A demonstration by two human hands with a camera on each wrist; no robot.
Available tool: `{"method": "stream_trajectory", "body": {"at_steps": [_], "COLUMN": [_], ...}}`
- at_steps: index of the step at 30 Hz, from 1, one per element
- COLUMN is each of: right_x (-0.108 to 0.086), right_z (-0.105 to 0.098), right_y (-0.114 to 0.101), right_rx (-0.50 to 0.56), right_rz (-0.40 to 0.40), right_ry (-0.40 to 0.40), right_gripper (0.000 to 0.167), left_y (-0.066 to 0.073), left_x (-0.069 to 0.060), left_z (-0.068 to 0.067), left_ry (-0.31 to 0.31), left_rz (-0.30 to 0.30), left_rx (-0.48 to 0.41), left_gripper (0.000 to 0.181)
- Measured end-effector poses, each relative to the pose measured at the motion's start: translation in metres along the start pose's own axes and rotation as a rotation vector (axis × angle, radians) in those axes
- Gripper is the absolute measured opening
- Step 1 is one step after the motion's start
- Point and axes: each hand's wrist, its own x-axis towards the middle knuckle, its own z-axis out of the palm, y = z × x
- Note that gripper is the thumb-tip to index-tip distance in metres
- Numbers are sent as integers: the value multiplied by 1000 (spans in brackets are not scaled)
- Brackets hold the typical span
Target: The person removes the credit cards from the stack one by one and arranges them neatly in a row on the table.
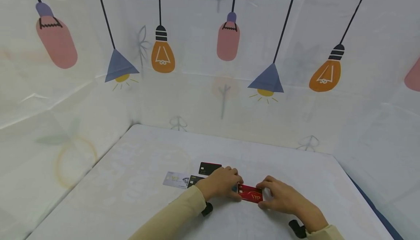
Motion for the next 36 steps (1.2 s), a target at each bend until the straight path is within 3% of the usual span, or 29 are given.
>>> {"method": "stream_trajectory", "body": {"at_steps": [4, 15, 28, 36], "right_x": [2, 10, 23, 38], "right_z": [-1, -4, -6, -3], "right_y": [0, -4, -15, -27], "right_rx": [-7, -27, -21, -15], "right_rz": [5, 114, 81, 52], "right_ry": [-4, 46, 122, 128], "right_gripper": [52, 51, 43, 45], "left_y": [-9, -37, -75, -100], "left_x": [-2, -10, -24, -37], "left_z": [-2, -17, -20, -19], "left_ry": [37, 74, 107, 92], "left_rz": [19, -21, -85, -148], "left_rx": [1, -40, -30, -45], "left_gripper": [52, 42, 46, 46]}}
